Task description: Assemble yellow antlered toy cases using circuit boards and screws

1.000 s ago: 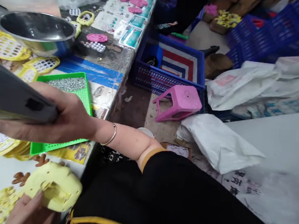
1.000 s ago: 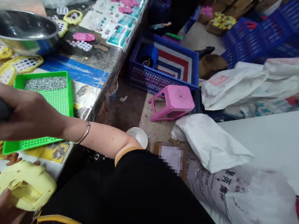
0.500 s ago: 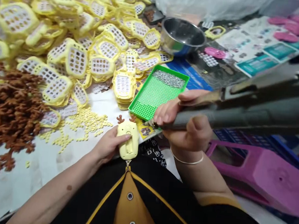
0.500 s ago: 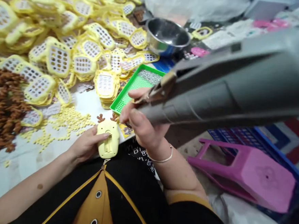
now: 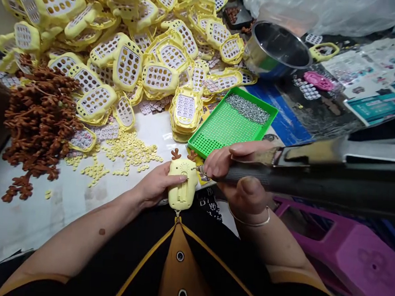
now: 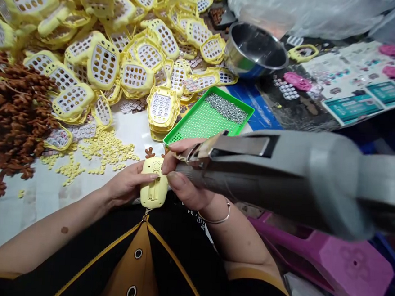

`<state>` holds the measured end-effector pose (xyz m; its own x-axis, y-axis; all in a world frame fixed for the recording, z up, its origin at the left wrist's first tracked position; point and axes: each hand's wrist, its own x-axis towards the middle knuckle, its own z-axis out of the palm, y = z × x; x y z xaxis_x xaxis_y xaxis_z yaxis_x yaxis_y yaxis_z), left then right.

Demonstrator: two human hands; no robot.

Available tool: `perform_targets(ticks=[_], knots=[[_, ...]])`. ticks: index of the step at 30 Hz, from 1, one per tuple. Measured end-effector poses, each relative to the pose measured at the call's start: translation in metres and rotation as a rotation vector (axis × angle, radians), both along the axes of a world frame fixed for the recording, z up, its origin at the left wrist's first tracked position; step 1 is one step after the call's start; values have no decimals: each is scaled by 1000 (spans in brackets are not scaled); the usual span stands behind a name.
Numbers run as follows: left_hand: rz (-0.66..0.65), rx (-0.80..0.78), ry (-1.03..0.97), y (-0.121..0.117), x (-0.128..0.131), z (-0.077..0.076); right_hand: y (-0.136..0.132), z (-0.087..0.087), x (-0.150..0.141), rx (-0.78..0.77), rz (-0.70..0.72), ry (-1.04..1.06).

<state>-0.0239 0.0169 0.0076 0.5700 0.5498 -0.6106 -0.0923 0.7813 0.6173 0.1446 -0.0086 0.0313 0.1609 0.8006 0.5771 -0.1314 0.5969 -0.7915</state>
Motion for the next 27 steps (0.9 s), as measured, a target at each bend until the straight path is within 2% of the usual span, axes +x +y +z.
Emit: perform_targets(ticks=[3, 12, 20, 27], knots=[[-2, -7, -25, 1, 0, -2, 1, 0, 0, 17, 49, 47], [6, -23, -26, 4, 0, -1, -1, 9, -1, 11, -8, 23], [-2, -29, -46, 3, 0, -2, 1, 4, -2, 49, 39, 71], [-11, -22, -52, 4, -1, -5, 2, -1, -4, 4, 99, 86]])
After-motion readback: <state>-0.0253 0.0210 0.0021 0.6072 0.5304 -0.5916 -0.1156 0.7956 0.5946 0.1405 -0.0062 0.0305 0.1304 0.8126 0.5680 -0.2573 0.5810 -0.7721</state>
